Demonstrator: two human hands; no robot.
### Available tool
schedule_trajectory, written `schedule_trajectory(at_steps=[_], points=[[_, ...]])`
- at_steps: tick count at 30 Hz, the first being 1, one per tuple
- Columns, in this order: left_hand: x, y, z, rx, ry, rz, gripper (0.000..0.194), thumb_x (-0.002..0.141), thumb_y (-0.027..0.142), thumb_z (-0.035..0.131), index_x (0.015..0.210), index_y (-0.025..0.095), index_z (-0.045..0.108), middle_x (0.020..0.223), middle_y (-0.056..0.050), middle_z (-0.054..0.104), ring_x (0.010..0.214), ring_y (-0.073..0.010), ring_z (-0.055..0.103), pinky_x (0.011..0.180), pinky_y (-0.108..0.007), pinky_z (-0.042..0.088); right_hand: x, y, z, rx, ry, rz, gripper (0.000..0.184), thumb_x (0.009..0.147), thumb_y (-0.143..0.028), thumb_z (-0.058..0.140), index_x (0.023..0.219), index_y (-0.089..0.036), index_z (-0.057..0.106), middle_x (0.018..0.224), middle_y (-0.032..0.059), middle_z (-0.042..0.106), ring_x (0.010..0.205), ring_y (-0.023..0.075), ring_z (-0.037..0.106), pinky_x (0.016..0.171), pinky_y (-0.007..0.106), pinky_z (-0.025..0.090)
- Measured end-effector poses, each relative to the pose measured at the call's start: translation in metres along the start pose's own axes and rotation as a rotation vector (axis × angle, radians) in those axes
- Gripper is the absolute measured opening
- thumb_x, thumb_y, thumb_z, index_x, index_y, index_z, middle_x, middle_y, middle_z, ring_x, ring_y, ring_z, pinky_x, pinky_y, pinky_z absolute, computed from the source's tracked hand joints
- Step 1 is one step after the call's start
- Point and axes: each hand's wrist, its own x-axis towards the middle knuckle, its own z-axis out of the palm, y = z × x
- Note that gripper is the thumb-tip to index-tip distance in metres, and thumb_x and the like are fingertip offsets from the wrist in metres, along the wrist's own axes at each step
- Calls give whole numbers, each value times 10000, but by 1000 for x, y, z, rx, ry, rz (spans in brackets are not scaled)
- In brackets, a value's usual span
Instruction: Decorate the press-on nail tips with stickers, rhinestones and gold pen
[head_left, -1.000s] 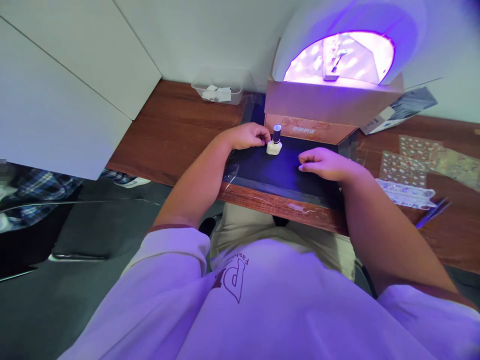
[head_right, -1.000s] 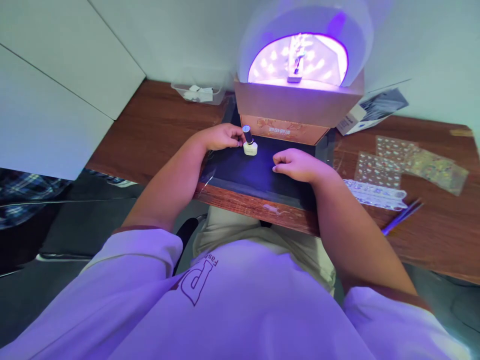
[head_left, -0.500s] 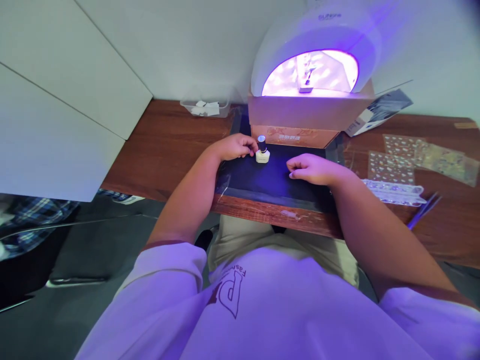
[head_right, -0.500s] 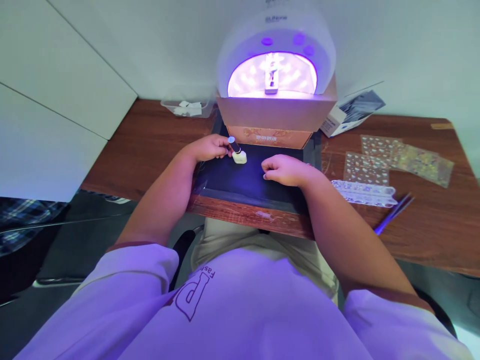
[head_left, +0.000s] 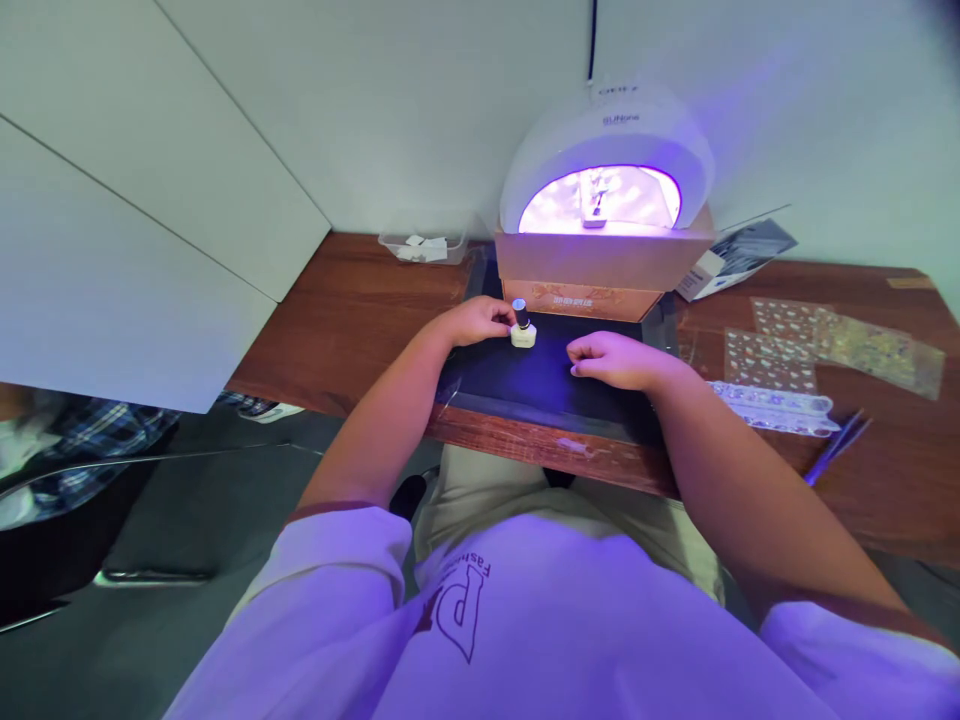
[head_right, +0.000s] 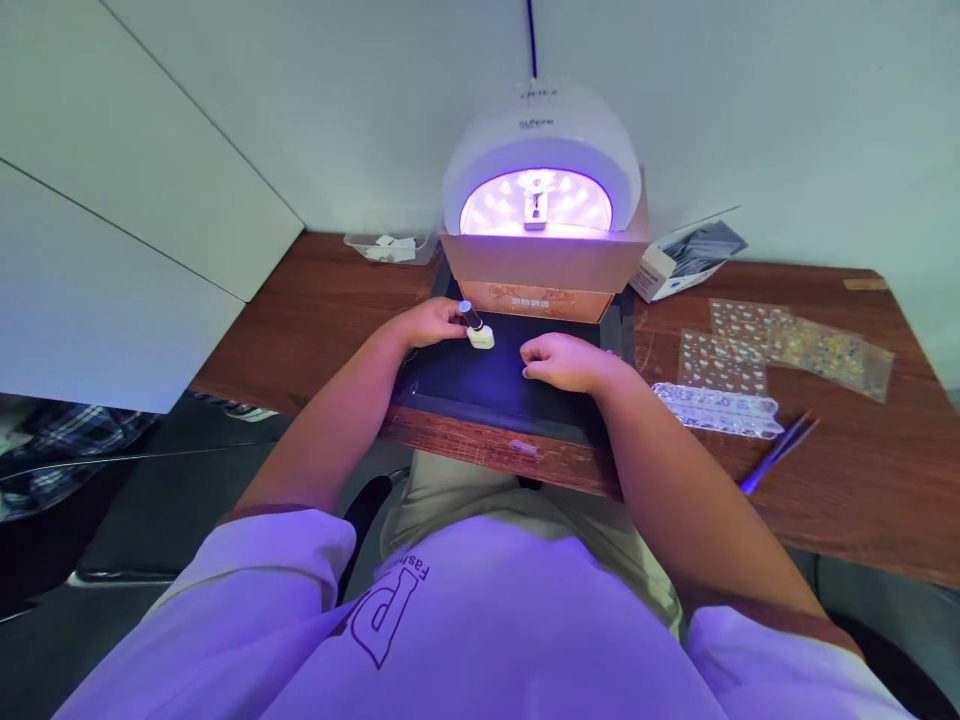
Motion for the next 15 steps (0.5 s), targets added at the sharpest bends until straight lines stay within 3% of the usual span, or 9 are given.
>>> schedule_trajectory(at_steps=[5,8,12,15], points=[[-6,8,0,66,99,-34,184,722,183,591,864,130,697,749,2,666,667,-115,585,688,-241,484,2,0,2,-40,12,-11,227,742,-379,478,614,-221,378,614,-46,392,629,130,378,597,279,293],[-23,15,-7,127,199,-67,201,762,192,545,895,132,682,705,8,623,605,-111,556,635,-239,467,1,-1,2,-56,14,-10,228,748,-379,478,616,-219,384,611,-43,399,628,131,384,587,274,289],[-69,25,-11,257,310,-70,202,808,247,553,934,155,681,934,-49,668,883,-179,598,847,-315,475,-1,-2,2,-56,5,3,228,765,-378,493,628,-216,411,626,-37,428,629,132,391,590,282,282],[-115,27,-3,430,315,-66,222,863,318,558,970,166,679,975,-68,656,957,-215,577,940,-379,454,-2,-2,1,-51,1,20,245,781,-390,512,632,-213,431,631,-34,444,620,131,393,591,290,267]])
